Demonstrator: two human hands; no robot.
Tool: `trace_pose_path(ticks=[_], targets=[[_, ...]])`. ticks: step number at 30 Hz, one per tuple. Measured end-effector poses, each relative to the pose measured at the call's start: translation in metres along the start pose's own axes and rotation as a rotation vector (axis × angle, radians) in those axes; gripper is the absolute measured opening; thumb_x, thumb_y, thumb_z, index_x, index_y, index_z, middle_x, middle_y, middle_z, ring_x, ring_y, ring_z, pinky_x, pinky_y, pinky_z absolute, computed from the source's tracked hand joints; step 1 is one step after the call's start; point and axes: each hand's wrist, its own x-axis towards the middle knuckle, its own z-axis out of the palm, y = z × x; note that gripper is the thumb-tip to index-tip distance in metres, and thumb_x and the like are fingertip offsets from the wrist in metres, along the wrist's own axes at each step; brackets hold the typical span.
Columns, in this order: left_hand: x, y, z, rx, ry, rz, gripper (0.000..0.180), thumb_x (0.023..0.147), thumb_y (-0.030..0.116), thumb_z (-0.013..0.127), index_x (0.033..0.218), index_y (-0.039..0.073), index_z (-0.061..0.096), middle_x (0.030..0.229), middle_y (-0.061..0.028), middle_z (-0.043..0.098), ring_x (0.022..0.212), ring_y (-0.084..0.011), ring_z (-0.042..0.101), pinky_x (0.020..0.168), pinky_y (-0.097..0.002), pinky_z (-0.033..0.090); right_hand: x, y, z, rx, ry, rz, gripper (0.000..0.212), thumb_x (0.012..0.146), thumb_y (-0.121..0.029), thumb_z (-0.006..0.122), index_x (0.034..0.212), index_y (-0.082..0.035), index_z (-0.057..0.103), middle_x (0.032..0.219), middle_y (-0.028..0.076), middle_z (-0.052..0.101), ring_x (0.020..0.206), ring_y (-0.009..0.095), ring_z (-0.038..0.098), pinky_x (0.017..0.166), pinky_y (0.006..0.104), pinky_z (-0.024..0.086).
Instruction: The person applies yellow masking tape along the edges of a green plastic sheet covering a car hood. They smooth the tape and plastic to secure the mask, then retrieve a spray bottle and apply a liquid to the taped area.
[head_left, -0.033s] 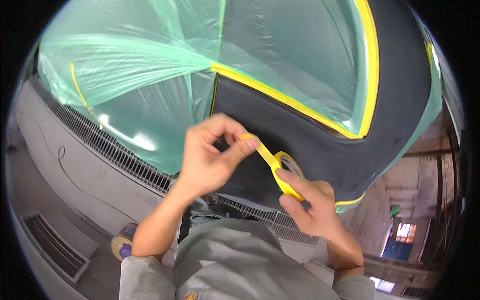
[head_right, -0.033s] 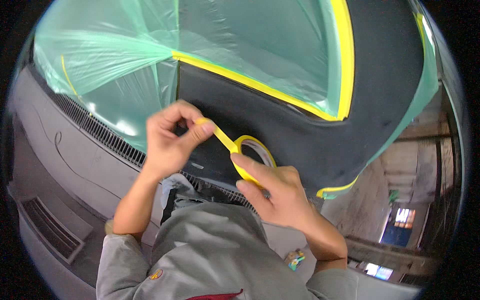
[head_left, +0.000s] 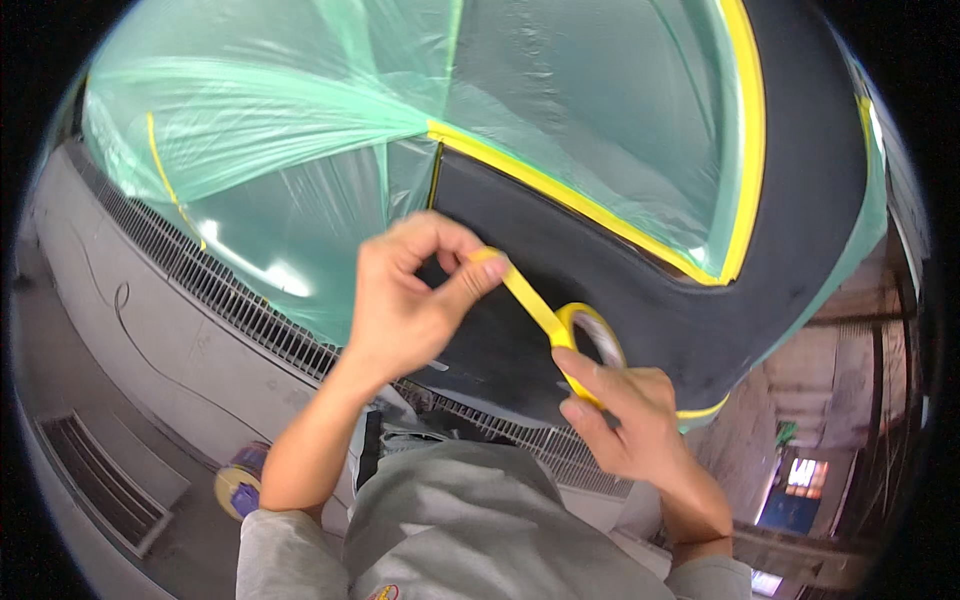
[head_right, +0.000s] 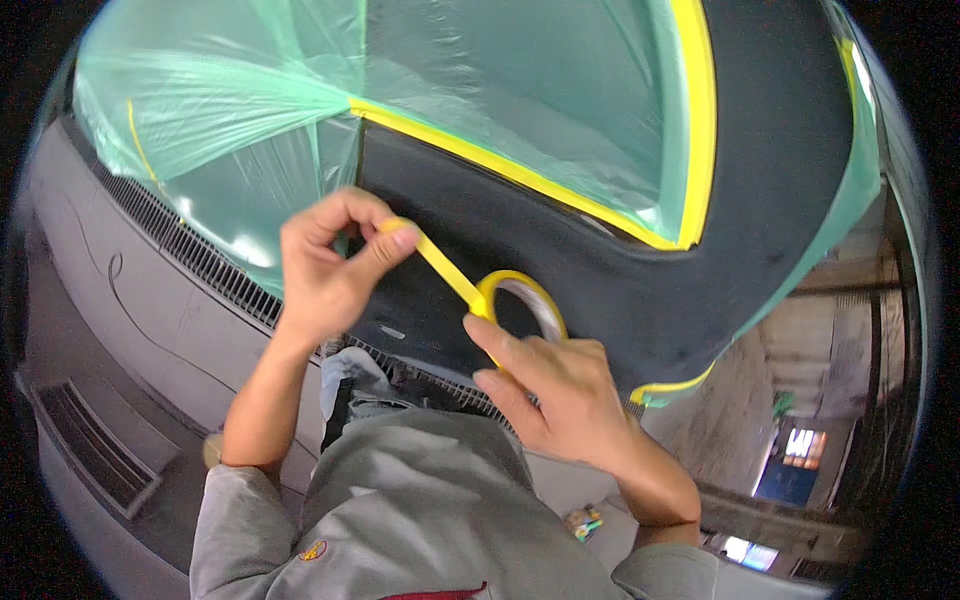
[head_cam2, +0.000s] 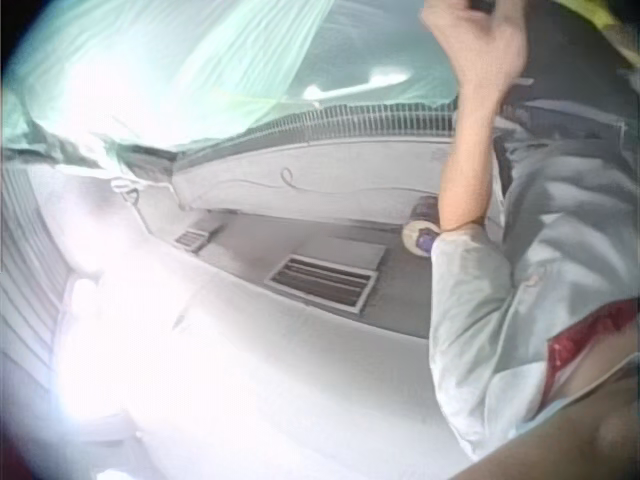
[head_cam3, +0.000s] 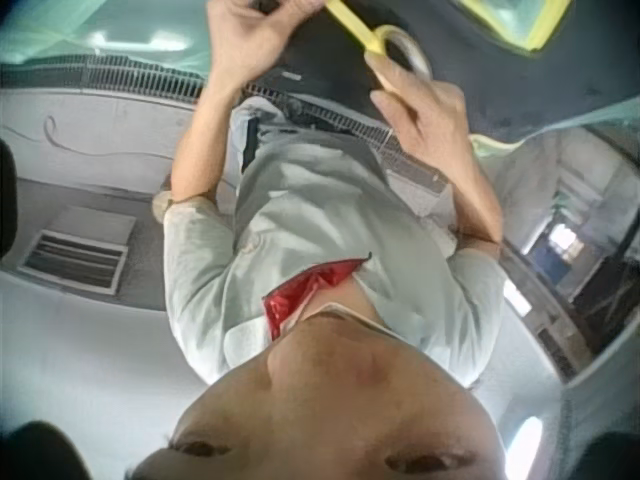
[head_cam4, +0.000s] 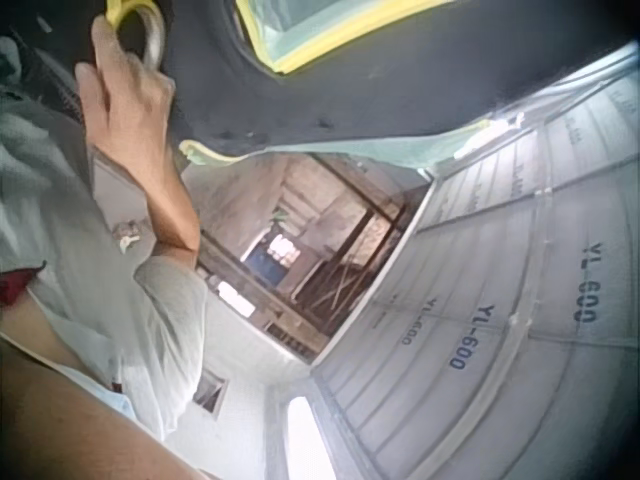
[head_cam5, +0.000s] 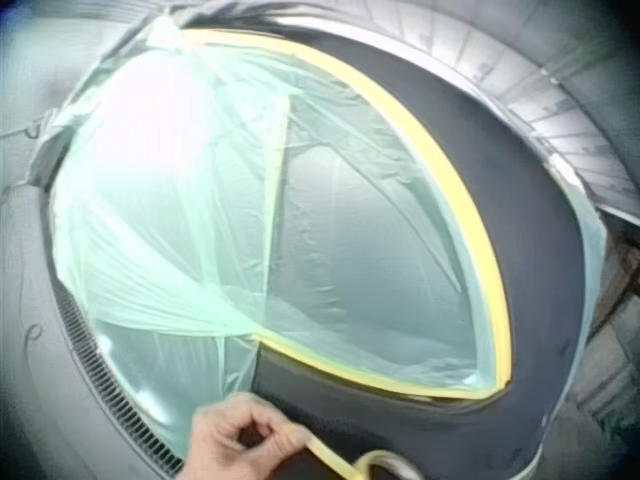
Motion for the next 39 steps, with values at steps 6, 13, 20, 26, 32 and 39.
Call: trace_pose_path(ticks=[6, 13, 20, 26, 32, 39], targets=[[0.043, -0.01, -0.034, 0.229, 0.489, 0.237, 0.017, 0.084, 0.014, 0.091, 0.09, 0.003, 0.08, 0.08, -0.0015, 0.075, 0.073, -0.011, 0.058, 0.07, -0.0291, 0.049, -0.03, 0.026, -0.049, -0.703, -0.137, -0.031, 0.059, 0.086, -0.004, 0.078, 0.143, 0.003, 0.065, 0.07, 0.009, 0.058, 0.055, 0.027, 0.057, 0.055, 0.0405, 0.046], [0.054, -0.031, -0.012, 0.354, 0.526, 0.304, 0.015, 0.08, 0.016, 0.091, 0.089, 0.007, 0.084, 0.078, -0.0058, 0.072, 0.071, -0.0193, 0.062, 0.067, -0.0348, 0.049, -0.032, 0.049, -0.066, -0.899, -0.148, 0.029, 0.068, 0.088, 0.0, 0.073, 0.152, 0.01, 0.053, 0.063, 0.01, 0.055, 0.05, 0.027, 0.055, 0.053, 0.0411, 0.044], [0.058, -0.039, -0.011, 0.376, 0.603, 0.459, 0.011, 0.079, 0.014, 0.089, 0.085, 0.006, 0.084, 0.073, -0.008, 0.07, 0.071, -0.0216, 0.065, 0.065, -0.0362, 0.05, -0.027, 0.06, -0.065, -0.925, -0.134, 0.03, 0.068, 0.089, 0.0, 0.072, 0.152, 0.013, 0.05, 0.061, 0.01, 0.054, 0.047, 0.027, 0.051, 0.052, 0.0412, 0.04], [0.049, -0.021, -0.022, 0.381, 0.337, 0.311, 0.023, 0.078, 0.014, 0.09, 0.096, 0.005, 0.08, 0.093, -0.0128, 0.074, 0.09, -0.0284, 0.069, 0.082, -0.041, 0.052, -0.028, 0.064, -0.067, -0.929, -0.153, 0.055, 0.068, 0.09, 0.0, 0.071, 0.153, 0.014, 0.048, 0.062, 0.011, 0.053, 0.048, 0.028, 0.051, 0.052, 0.041, 0.039], [0.051, -0.022, -0.007, 0.371, 0.566, 0.393, 0.01, 0.081, 0.007, 0.088, 0.081, 0.003, 0.079, 0.075, -0.0082, 0.07, 0.072, -0.024, 0.065, 0.069, -0.0373, 0.049, -0.031, 0.066, -0.069, -0.877, -0.141, 0.02, 0.067, 0.089, 0.002, 0.071, 0.151, 0.014, 0.05, 0.063, 0.012, 0.054, 0.049, 0.028, 0.051, 0.052, 0.0409, 0.039], [0.048, -0.02, -0.006, 0.292, 0.563, 0.355, 0.008, 0.081, 0.005, 0.087, 0.083, 0.002, 0.079, 0.076, -0.0094, 0.07, 0.071, -0.0239, 0.065, 0.066, -0.0367, 0.049, -0.034, 0.064, -0.072, -0.891, -0.099, 0.021, 0.062, 0.091, 0.003, 0.069, 0.149, 0.015, 0.052, 0.065, 0.012, 0.056, 0.051, 0.028, 0.05, 0.054, 0.0397, 0.04]])
